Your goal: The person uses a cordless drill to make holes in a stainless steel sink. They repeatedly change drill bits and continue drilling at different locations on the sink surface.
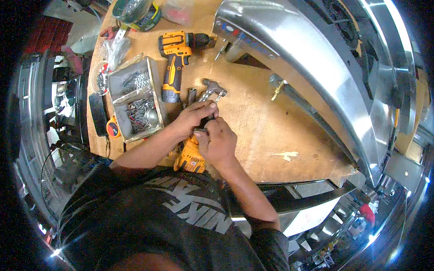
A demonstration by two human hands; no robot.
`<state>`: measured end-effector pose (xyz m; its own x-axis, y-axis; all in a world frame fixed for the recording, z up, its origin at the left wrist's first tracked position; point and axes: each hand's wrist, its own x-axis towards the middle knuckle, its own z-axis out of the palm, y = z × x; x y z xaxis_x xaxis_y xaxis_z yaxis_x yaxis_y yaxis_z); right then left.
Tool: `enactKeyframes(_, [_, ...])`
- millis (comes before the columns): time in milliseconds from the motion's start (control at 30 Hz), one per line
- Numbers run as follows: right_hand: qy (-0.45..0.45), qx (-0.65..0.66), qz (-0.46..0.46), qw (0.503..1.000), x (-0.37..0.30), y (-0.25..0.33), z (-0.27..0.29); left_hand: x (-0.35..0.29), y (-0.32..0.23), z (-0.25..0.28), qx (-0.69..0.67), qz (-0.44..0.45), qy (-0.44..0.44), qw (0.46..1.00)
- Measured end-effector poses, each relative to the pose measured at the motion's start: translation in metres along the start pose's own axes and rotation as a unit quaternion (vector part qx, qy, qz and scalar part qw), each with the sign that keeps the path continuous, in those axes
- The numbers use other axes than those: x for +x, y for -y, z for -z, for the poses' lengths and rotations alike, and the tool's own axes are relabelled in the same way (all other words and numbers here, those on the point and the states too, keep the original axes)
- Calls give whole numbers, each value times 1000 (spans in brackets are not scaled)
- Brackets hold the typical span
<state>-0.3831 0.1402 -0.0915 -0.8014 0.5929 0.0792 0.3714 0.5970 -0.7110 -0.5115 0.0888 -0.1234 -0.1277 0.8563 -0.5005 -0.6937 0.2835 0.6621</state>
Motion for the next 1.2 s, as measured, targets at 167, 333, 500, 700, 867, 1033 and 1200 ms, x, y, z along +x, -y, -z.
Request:
enactKeyframes(167, [-78, 9, -3, 997, 2, 3, -16, -2, 3, 3, 24, -3, -3, 1000])
enactKeyframes(333, [-118, 5, -26, 993, -4, 5, -27, -2, 10, 3, 39, -20, -25, 999])
enactKeyframes(500, [-164, 68, -109, 978, -3, 4, -35, -1, 12, -5, 70, -33, -77, 994])
enactKeyframes(700, [-170, 66, -149, 972, 2, 12, -36, 1, 13, 0, 68, -48, -48, 995])
enactKeyframes(867, [-91, -12, 6, 996, -10, 11, 22, -13, 16, 9, 196, -53, 36, 978])
enactKeyframes(1033, [-80, -52, -45, 994, -21, 9, 25, -28, 43, -7, 199, -83, 21, 976])
enactKeyframes(1200, [24, -114, -35, 993, -20, 30, 43, -46, 34, -9, 220, -110, -25, 969])
